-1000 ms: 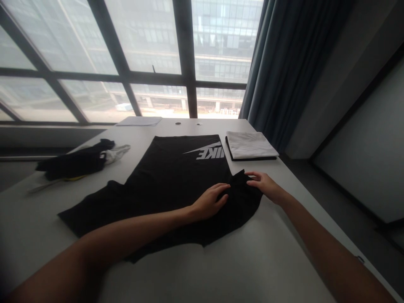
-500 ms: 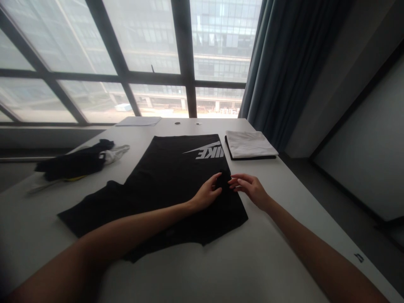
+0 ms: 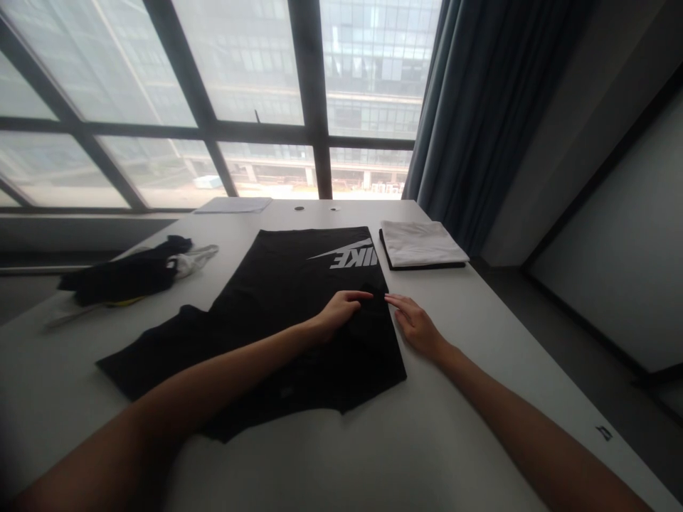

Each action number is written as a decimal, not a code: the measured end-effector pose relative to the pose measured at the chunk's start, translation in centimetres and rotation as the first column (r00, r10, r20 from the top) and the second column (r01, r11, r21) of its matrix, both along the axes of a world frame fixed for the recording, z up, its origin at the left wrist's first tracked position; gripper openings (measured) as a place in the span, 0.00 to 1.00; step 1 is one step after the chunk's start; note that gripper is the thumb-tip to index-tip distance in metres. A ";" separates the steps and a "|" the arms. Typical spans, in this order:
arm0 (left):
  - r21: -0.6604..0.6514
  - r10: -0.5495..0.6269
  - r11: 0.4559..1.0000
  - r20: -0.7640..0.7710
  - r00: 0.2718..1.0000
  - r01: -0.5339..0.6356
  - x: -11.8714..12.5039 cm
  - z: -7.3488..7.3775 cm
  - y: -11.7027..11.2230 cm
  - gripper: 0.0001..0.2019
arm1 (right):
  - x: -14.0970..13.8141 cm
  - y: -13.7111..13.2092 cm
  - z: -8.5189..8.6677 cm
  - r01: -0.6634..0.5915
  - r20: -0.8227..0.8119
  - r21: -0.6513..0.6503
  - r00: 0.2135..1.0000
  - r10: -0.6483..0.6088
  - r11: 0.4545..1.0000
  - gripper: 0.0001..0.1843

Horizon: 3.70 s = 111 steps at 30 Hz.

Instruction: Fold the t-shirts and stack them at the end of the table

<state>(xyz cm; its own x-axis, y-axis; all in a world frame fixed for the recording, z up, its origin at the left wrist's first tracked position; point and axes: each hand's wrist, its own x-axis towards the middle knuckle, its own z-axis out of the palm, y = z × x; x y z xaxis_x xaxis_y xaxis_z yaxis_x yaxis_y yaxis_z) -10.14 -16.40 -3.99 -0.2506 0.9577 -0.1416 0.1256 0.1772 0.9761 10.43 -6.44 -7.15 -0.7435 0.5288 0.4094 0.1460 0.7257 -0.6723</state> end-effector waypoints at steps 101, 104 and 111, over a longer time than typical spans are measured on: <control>-0.049 -0.182 0.900 -0.945 0.272 0.434 0.4 -3.7 -1.9 0.40 | 1.7 -0.2 0.5 -0.217 0.328 0.054 0.926 0.188 0.975 0.32; -0.036 -0.170 0.902 -0.946 0.277 0.431 0.5 -3.8 -1.9 0.39 | 1.0 -0.1 -0.6 -0.160 0.341 0.153 0.935 0.099 0.975 0.29; -0.029 -0.162 0.906 -0.946 0.282 0.423 0.5 -3.8 -2.0 0.39 | 0.8 -0.6 -0.8 -0.174 0.444 0.261 0.895 0.042 0.950 0.36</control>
<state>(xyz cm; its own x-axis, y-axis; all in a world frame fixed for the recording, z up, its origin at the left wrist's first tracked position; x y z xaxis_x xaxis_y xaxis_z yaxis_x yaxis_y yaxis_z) -9.67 -18.36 -7.77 0.2127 0.9634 0.1632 0.9508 -0.2425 0.1926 11.22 -7.00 -7.97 -0.9254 0.3440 0.1590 0.2807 0.9040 -0.3225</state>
